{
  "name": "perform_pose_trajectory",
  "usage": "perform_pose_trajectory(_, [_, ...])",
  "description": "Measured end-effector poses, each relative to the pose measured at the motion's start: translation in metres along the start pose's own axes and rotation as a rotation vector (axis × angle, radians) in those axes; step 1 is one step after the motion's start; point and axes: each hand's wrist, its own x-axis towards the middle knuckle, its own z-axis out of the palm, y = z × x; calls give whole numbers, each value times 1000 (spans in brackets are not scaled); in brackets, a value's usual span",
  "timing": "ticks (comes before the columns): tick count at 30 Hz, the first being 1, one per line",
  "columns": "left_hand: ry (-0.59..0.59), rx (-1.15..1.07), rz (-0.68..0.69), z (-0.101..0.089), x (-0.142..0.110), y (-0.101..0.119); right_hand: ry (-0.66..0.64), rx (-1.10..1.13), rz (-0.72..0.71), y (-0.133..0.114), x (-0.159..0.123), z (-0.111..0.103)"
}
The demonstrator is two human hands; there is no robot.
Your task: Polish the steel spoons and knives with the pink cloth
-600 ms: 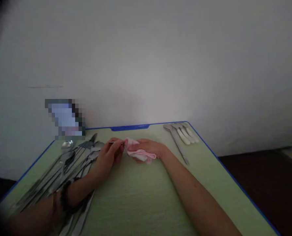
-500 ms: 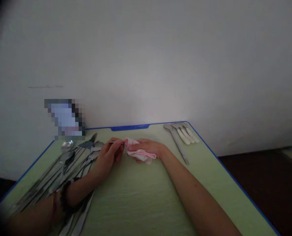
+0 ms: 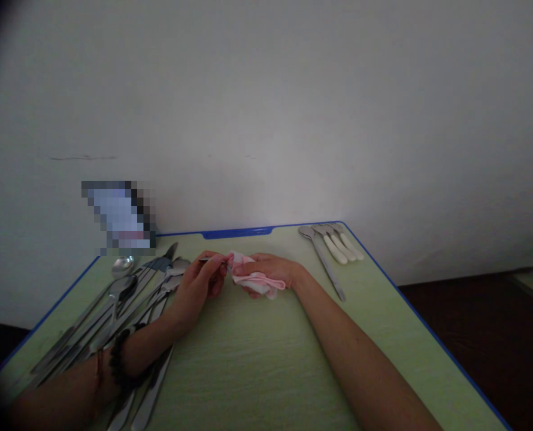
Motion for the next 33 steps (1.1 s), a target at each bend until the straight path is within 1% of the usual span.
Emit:
perform_pose_trajectory(10, [7, 19, 2, 2, -1, 5, 2, 27, -7, 0, -1, 2])
perform_pose_trajectory(16, [7, 10, -2, 3, 0, 4, -5, 23, 7, 0, 0, 1])
perform_pose_trajectory(24, [6, 16, 4, 1, -1, 4, -5, 1, -9, 0, -1, 1])
perform_pose_trajectory(30, [7, 14, 7, 2, -1, 4, -3, -14, 25, -1, 0, 0])
perform_pose_trajectory(33, [6, 18, 15, 2, -1, 4, -10, -4, 18, -1, -1, 0])
